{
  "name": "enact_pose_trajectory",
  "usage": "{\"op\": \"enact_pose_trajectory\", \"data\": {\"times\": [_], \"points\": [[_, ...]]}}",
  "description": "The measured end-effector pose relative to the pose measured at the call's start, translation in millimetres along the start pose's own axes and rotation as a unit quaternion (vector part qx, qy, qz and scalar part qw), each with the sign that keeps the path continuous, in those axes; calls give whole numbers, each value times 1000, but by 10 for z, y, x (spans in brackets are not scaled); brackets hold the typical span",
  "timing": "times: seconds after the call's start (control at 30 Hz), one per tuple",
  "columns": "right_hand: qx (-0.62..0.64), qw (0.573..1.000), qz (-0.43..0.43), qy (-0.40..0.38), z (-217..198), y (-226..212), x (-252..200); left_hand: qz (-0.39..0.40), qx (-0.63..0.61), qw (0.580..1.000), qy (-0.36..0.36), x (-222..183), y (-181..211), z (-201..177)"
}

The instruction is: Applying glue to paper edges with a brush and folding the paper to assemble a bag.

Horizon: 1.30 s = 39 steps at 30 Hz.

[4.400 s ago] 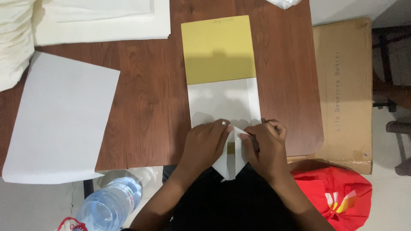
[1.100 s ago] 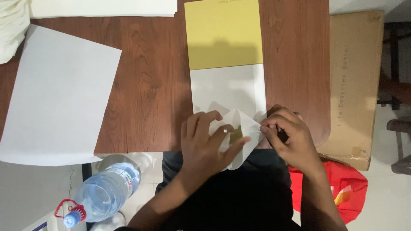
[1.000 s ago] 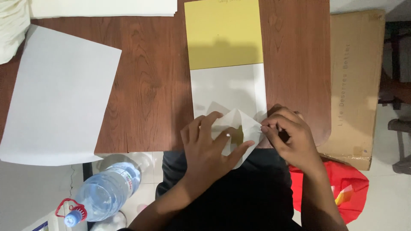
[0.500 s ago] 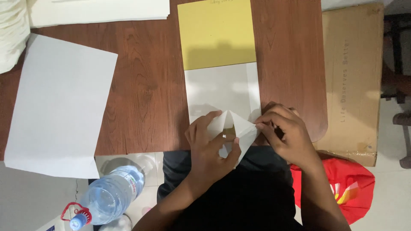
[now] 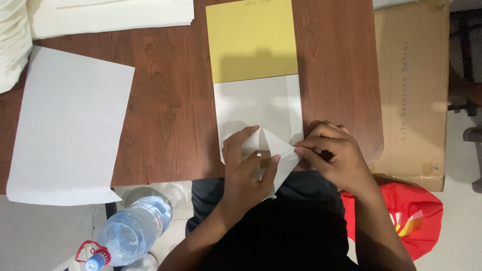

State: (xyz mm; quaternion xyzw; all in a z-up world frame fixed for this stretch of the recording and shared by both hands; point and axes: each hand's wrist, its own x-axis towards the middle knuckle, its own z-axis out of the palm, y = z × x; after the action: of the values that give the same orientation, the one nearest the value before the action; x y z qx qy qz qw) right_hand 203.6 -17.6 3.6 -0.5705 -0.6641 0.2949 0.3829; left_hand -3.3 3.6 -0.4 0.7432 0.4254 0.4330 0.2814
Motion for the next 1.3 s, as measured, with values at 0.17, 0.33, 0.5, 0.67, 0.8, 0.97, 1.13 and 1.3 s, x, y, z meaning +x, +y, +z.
{"op": "enact_pose_trajectory", "data": {"times": [0.17, 0.33, 0.5, 0.67, 0.8, 0.97, 1.13, 1.3], "points": [[-27, 999, 27, -35, -37, -94, 23, 3, -21, 1000, -10, 25, -1, -51], [-32, 997, 51, -44, -30, -167, 36, 15, -26, 1000, -7, 33, -5, -55], [-46, 996, 61, -56, -22, -156, 45, 9, -39, 999, -12, 77, -2, -89], [-46, 995, 70, -57, -34, -192, 53, 7, -58, 998, -39, 46, -94, -130], [-42, 994, 79, -66, -40, -204, 64, 6, -80, 995, -58, 69, -95, -164], [-49, 993, 82, -69, -13, -194, 40, 14, -73, 995, -61, 75, -107, -184], [-68, 993, 82, -55, 49, -161, 15, 25, -47, 998, -38, 39, -142, -159], [-86, 990, 97, -55, 76, -208, 16, 19, 6, 998, -53, 136, -151, -246]]}}
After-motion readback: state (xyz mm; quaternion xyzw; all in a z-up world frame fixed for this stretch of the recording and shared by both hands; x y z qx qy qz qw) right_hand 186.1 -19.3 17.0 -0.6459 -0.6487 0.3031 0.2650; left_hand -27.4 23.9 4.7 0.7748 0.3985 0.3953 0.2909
